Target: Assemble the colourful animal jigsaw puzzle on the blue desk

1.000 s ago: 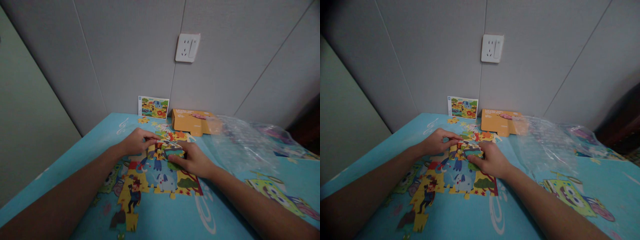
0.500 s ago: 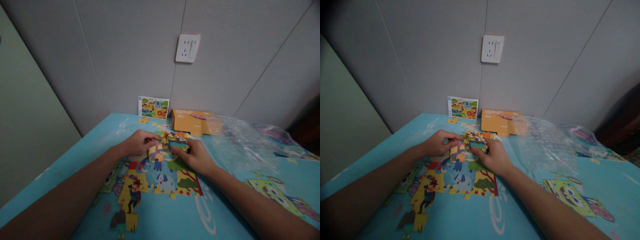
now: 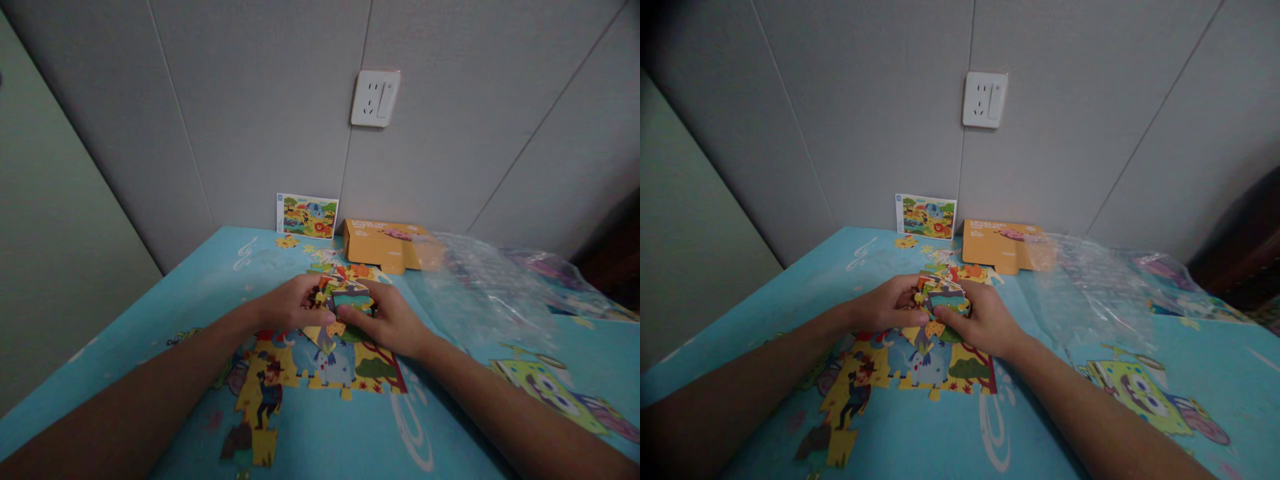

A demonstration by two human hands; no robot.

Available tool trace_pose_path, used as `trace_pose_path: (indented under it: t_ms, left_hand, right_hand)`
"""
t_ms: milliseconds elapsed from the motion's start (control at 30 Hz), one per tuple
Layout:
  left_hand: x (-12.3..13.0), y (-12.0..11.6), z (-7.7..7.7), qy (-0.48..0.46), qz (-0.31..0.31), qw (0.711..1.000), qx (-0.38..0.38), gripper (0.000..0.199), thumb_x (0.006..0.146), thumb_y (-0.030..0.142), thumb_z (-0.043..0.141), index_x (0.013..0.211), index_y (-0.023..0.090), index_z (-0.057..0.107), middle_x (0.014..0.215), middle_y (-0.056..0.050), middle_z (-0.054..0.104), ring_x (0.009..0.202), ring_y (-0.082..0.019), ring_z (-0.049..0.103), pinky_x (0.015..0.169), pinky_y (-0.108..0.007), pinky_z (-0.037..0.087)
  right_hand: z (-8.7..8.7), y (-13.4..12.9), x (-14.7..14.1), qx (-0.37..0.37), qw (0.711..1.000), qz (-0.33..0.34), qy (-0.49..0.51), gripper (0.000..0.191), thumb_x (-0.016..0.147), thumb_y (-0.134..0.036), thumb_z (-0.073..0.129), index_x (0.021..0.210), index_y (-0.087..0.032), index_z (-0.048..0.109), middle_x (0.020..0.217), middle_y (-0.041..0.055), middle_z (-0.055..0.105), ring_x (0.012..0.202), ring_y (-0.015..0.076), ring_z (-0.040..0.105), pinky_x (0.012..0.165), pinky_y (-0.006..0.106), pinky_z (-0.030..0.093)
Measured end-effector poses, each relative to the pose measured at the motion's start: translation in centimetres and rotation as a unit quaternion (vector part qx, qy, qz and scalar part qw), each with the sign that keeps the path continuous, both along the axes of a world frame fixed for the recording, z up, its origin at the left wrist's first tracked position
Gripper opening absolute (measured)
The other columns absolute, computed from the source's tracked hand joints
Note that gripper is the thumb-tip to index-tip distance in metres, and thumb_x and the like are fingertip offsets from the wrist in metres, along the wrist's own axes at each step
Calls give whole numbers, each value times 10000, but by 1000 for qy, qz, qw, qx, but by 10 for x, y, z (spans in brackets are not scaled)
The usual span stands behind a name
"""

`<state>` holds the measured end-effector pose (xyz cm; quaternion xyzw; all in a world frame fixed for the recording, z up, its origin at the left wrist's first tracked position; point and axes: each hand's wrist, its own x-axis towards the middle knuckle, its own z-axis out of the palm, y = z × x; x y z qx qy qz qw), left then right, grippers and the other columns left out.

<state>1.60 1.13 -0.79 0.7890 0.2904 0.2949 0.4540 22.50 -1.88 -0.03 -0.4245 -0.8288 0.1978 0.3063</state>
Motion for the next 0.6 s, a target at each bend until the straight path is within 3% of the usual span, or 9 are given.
trace_pose_path:
  t_ms: [233, 467, 600]
  left_hand:
    - [6, 7, -9, -36, 21, 998, -47, 318, 764, 289, 647, 1051, 162, 596, 956, -56, 675, 880, -212, 641, 750, -319, 531]
    - [11, 2, -2, -138, 32, 984, -109, 361, 736, 280, 680, 1057, 140, 592, 1051, -94, 672, 1020, -248, 619, 864, -370, 518]
    - [12, 4, 1, -172, 28, 978, -116, 332, 711, 301, 697, 977, 134, 592, 973, -74, 676, 931, -222, 641, 852, -359, 518]
  right_hand:
    - [-6, 3, 0, -40, 999, 1, 32, 298, 851, -416, 591, 1037, -186, 625, 982, 56, 693, 853, 219, 631, 763, 326, 477]
    - [-13, 4, -3, -46, 996, 39, 66, 400, 799, -326, 667, 1159, -200, 546, 1161, 59, 633, 1033, 221, 589, 922, 368, 444]
    - [-17, 5, -2, -49, 997, -5, 53, 402, 807, -273, 626, 1182, -180, 514, 1079, 81, 646, 930, 218, 609, 807, 348, 482]
